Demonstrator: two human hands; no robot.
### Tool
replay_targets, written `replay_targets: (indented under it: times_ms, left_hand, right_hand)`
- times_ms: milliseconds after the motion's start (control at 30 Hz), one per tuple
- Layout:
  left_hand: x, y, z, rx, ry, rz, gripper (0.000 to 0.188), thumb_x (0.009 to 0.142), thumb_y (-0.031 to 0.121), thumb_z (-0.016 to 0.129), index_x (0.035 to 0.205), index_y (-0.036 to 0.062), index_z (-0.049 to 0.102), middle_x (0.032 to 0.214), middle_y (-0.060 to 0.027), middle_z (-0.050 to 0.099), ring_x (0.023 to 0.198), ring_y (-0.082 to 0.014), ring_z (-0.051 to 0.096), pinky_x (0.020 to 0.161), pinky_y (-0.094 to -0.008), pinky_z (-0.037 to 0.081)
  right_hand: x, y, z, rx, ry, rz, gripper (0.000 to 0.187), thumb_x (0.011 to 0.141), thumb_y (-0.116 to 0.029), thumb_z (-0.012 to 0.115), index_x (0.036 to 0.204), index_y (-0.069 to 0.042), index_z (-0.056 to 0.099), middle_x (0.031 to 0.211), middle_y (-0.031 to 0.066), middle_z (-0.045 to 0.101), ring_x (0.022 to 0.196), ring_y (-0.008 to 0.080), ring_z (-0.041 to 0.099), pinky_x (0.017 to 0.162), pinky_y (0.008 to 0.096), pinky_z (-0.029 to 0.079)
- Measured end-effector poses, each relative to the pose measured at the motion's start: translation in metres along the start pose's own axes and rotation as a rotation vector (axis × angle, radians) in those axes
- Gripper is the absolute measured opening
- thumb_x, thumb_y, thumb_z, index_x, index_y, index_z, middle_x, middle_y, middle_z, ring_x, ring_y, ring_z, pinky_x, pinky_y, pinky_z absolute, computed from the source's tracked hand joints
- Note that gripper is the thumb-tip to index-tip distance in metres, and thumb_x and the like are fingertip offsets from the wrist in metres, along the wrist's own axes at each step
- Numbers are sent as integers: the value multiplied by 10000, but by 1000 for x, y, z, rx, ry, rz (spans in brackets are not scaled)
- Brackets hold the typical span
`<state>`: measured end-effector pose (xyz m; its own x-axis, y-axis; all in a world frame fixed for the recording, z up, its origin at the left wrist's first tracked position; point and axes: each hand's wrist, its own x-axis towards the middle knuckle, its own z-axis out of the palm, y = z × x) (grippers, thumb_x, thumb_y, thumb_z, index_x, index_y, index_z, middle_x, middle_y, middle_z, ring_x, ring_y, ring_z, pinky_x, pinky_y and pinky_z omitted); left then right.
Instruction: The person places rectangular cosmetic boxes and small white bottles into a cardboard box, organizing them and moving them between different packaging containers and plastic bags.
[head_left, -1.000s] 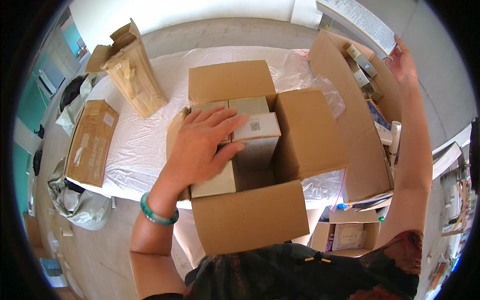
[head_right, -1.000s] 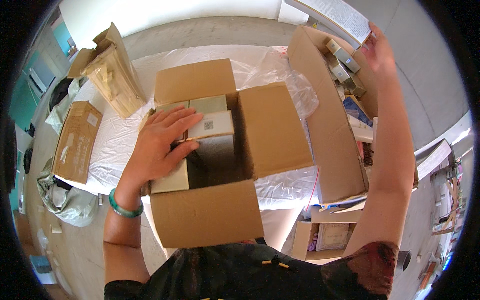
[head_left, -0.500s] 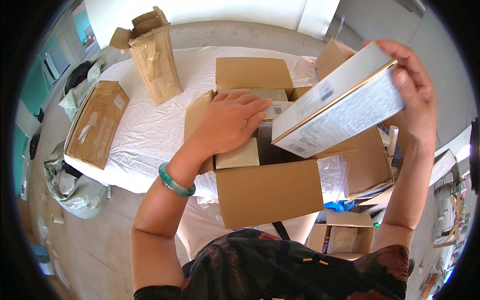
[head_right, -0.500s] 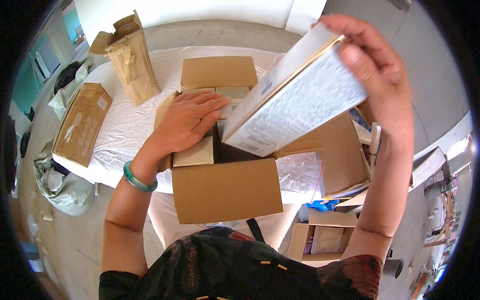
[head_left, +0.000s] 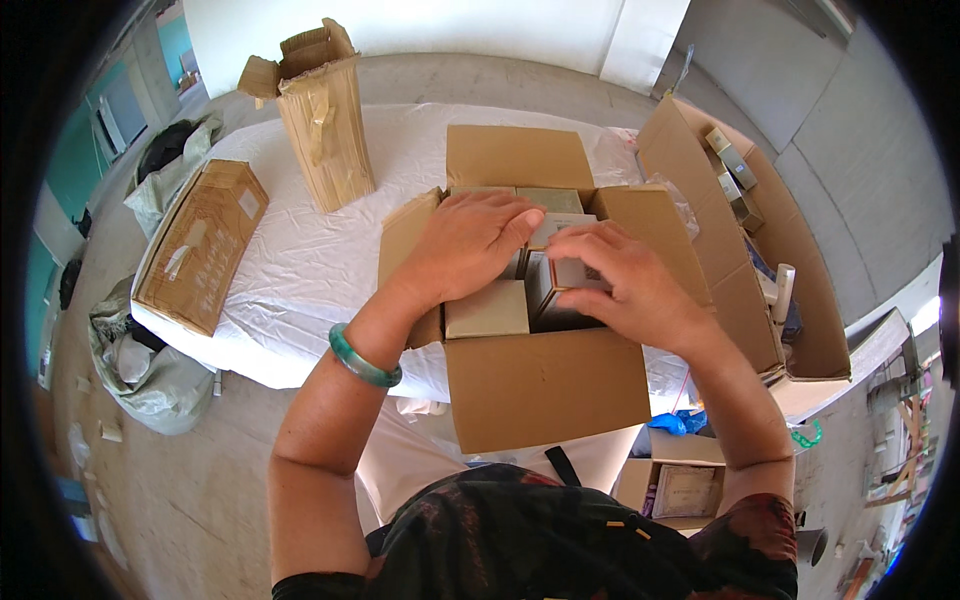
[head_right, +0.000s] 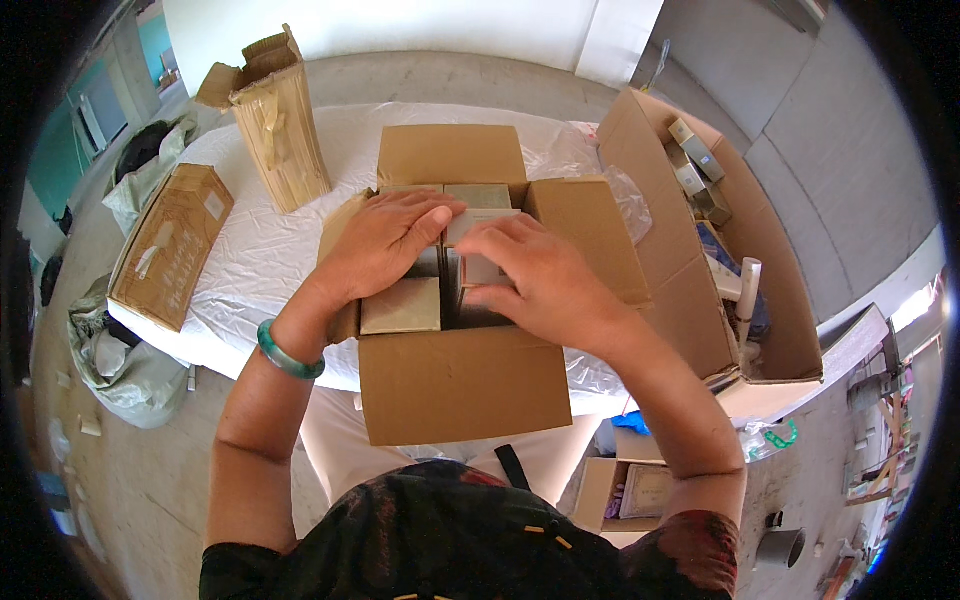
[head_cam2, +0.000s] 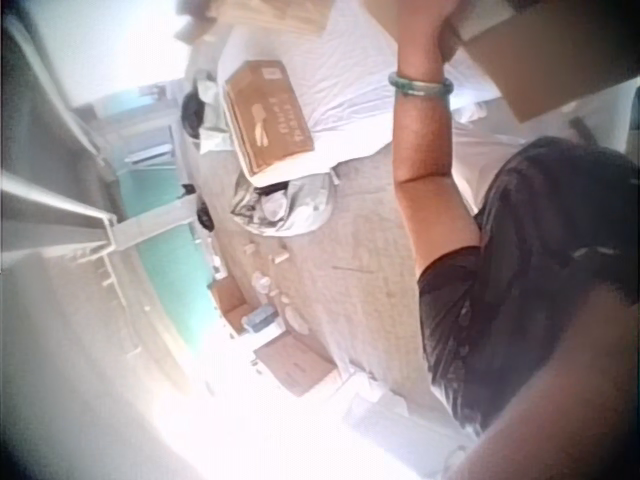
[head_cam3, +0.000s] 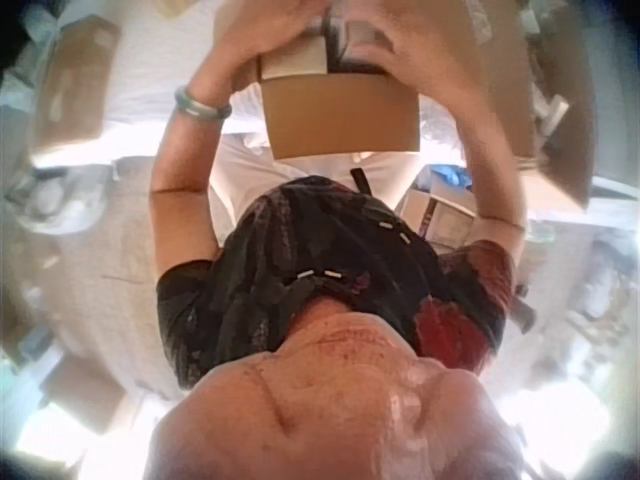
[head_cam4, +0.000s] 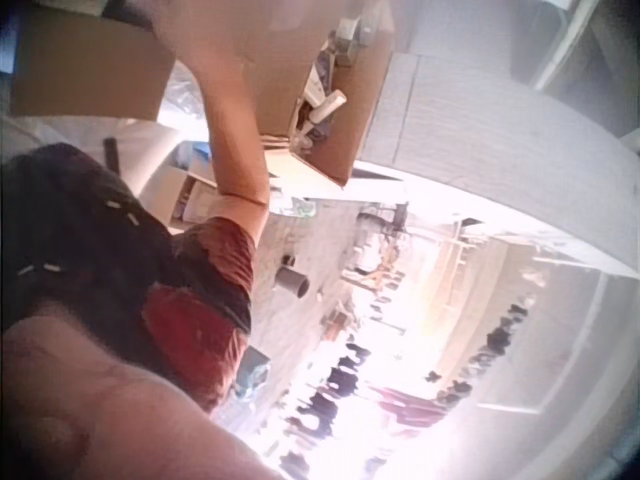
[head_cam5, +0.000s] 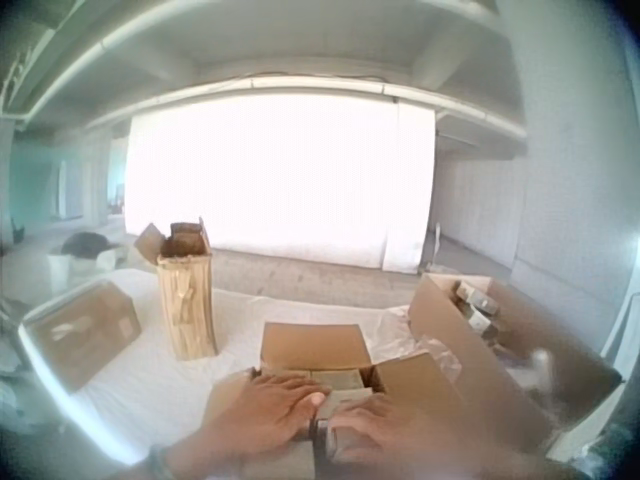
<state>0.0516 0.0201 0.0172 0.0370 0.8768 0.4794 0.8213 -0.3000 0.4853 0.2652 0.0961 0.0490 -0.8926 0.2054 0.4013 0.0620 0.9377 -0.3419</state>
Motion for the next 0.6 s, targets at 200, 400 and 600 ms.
replay_targets:
  times_ms: [200, 400, 600]
  left_hand:
    - [-1, -1, -5, -238, -2, -118, 516, 1021, 432, 354, 1265, 38, 581, 1263, -158, 596, 1239, -281, 500, 1050, -378, 348]
    - [-7, 12, -12, -553, 173, -196, 578, 1020, 465, 360, 1381, 28, 475, 1387, -140, 505, 1329, -214, 412, 1104, -331, 287]
    - [-17, 12, -16, -450, 207, -220, 561, 1010, 440, 411, 1364, 12, 481, 1372, -153, 518, 1299, -237, 452, 1079, -335, 328]
  right_hand:
    - [-5, 1, 10, 108, 111, -32, 353, 839, -150, 675, 1165, -72, 565, 1248, 134, 543, 1153, 354, 511, 960, 425, 431]
    - [-13, 7, 19, -128, 10, 91, 418, 934, -239, 575, 1312, -71, 514, 1408, 139, 443, 1335, 348, 378, 1090, 430, 330]
    - [-16, 3, 25, -147, 66, 59, 431, 914, -253, 583, 1295, -69, 502, 1406, 147, 425, 1325, 349, 378, 1073, 438, 351]
